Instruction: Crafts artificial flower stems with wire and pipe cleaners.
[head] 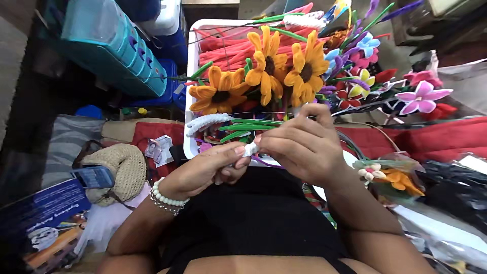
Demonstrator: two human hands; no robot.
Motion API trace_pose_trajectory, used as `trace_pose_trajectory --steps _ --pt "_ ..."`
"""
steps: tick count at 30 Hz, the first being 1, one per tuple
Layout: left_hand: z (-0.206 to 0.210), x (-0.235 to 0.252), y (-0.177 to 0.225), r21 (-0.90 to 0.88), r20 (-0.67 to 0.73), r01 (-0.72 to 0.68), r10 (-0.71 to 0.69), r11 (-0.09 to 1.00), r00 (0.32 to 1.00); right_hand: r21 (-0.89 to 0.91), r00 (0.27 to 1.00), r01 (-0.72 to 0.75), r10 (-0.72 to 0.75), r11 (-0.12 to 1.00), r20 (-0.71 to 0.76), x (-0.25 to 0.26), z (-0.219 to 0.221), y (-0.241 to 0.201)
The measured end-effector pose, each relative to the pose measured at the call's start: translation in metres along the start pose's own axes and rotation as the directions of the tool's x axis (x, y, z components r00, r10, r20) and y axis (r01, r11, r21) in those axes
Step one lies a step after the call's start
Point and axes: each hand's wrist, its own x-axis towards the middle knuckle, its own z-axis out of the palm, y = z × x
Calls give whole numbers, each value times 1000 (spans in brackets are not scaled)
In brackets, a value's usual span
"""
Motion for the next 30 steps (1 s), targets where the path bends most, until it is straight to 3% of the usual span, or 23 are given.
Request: trace_pose_trajectory --steps 6,10,14,24,30 --pt "-2 1 -7 -231 69 -1 17 973 997 -79 953 -183 157 980 -257 -4 -1 -18" --pt "0 1 -8 -209 79 -42 60 977 995 80 943 -263 273 962 -187 -5 9 -24" --pt "1 2 -9 -203 82 -52 69 978 994 166 940 -259 288 951 -182 -4 16 -25" --pt "4 5 -10 -287 122 -16 53 958 991 115 954 -194 214 974 -209 -6 21 -24" --pt "3 6 -9 -250 106 -19 47 968 993 129 964 -194 213 973 -158 -6 21 -21"
